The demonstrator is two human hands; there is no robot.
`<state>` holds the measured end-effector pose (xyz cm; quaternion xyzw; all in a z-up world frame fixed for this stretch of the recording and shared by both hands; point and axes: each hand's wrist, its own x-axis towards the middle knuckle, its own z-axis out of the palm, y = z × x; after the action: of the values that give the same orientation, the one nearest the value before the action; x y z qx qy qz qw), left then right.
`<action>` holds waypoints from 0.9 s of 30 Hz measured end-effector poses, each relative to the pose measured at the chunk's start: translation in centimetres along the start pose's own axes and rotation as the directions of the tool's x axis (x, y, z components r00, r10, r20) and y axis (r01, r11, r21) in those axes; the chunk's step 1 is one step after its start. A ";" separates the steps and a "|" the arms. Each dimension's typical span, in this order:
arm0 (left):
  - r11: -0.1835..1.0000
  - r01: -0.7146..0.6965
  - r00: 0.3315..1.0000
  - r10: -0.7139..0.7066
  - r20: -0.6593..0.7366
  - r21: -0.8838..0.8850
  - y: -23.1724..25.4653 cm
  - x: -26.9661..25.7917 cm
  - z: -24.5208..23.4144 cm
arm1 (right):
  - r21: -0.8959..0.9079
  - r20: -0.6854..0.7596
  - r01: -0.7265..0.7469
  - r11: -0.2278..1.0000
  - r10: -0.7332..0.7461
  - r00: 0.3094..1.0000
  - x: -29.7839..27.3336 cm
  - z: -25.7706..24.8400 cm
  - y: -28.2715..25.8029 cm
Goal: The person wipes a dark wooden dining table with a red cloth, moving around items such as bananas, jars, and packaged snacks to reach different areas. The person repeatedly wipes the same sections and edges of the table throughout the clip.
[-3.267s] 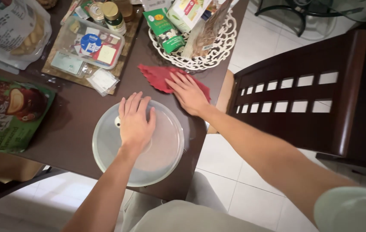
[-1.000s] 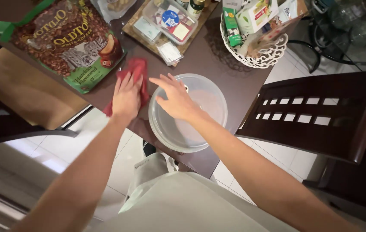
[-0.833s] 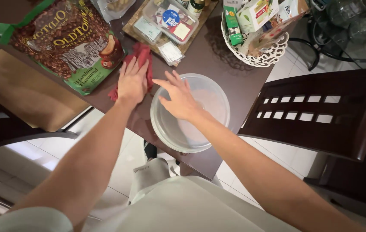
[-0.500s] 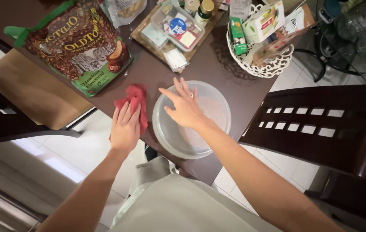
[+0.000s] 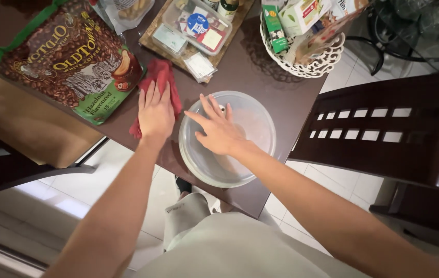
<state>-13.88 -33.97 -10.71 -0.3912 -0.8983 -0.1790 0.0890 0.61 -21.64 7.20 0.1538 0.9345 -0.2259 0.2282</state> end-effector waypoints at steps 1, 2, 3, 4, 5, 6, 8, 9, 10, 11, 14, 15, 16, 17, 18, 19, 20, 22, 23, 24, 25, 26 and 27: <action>1.000 0.000 1.000 0.000 -0.019 0.014 0.4 -1.1 -0.9 | -0.003 0.000 -0.007 1.000 0.007 1.000 0.1 0.2 0.1; 0.999 0.010 0.999 -0.009 -0.039 0.030 0.9 -2.4 -1.8 | -0.011 0.004 -0.007 1.000 0.007 1.000 0.2 0.3 0.2; 0.999 0.017 0.999 -0.016 -0.037 0.038 1.6 -4.3 -3.3 | -0.009 0.009 0.003 1.000 -0.003 1.000 0.3 0.5 0.4; 1.000 0.018 0.999 -0.018 -0.037 0.010 2.2 -6.1 -4.9 | -0.011 0.002 -0.002 1.000 0.002 1.000 0.4 0.6 0.5; 1.000 0.020 0.999 -0.021 -0.036 -0.018 2.9 -7.9 -6.5 | -0.013 -0.004 -0.007 1.000 0.007 1.000 0.5 0.7 0.7; 1.000 0.023 0.999 -0.023 -0.040 -0.015 3.1 -9.6 -6.6 | -0.016 -0.005 -0.002 1.000 0.002 1.000 0.3 0.6 0.6; 0.999 0.050 0.998 -0.050 -0.047 0.001 3.7 -12.7 -6.5 | 0.007 0.003 -0.015 1.000 0.015 1.000 -0.1 0.3 0.8; 0.999 0.051 0.997 -0.051 -0.054 -0.003 3.6 -11.6 -6.6 | 0.000 0.000 -0.016 1.000 0.016 1.000 -0.1 -0.1 0.6; 0.999 0.043 0.999 -0.043 -0.027 0.005 3.6 -10.9 -6.7 | 0.012 0.009 -0.013 1.000 0.013 1.000 -0.5 -0.3 0.5; 0.999 0.035 0.999 -0.035 0.001 0.013 3.5 -10.3 -6.7 | 0.024 0.019 -0.011 1.000 0.011 1.000 -0.7 -0.4 0.4; 1.000 -0.005 1.000 0.004 0.025 0.022 1.8 -5.1 -4.2 | 0.034 0.011 -0.006 0.999 0.005 1.000 -0.6 0.2 0.7; 1.000 -0.014 1.000 0.013 0.026 0.019 1.4 -3.2 -2.9 | 0.038 0.006 -0.012 0.999 0.012 1.000 -0.3 0.5 1.0; 1.000 -0.014 1.000 0.013 0.028 0.014 0.8 -1.5 -1.8 | 0.026 -0.004 -0.008 1.000 0.008 1.000 -0.1 0.9 1.2; 1.000 -0.014 0.999 0.014 0.029 0.009 0.2 0.1 -0.7 | 0.013 -0.014 -0.003 1.000 0.003 1.000 0.2 1.4 1.2; 1.000 -0.020 0.999 0.020 0.041 0.007 0.4 0.4 -0.3 | 0.023 -0.009 -0.011 1.000 0.011 1.000 0.2 1.5 1.2; 1.000 -0.013 0.999 0.013 0.052 0.013 0.6 0.7 0.0 | 0.012 -0.028 -0.009 1.000 0.009 1.000 0.2 1.7 1.2; 1.000 -0.006 0.998 0.005 0.059 0.023 0.6 1.3 0.2 | 0.001 -0.051 -0.003 1.000 0.003 0.999 0.4 1.6 1.1; 0.998 -0.056 0.997 0.054 0.055 0.028 1.4 -1.6 -1.4 | 0.017 -0.058 -0.001 1.000 0.002 0.998 0.4 2.0 1.2; 0.994 -0.100 0.994 0.099 0.044 0.030 1.9 -3.0 -2.4 | 0.024 -0.067 0.002 1.000 -0.001 0.998 0.2 2.0 1.2; 0.994 -0.098 0.994 0.096 0.046 0.041 2.5 -5.5 -4.0 | 0.029 -0.067 0.013 0.999 -0.011 0.998 0.2 2.3 1.2; 0.996 -0.088 0.994 0.086 0.069 0.018 3.1 -7.9 -5.7 | 0.027 -0.067 0.016 1.000 -0.014 0.998 0.1 2.4 1.2; 0.997 -0.078 0.994 0.079 0.074 -0.009 4.2 -9.4 -6.9 | 0.010 -0.081 0.018 1.000 -0.017 0.997 0.4 1.9 1.6; 0.997 -0.077 0.995 0.077 0.057 -0.003 4.2 -11.2 -6.7 | 0.001 -0.093 0.027 1.000 -0.027 0.995 0.5 1.7 1.5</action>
<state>-3.14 -41.45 -6.88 -0.4304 -0.8848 -0.1644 0.0701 1.36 -21.10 5.04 0.1517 0.9459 -0.2226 0.1810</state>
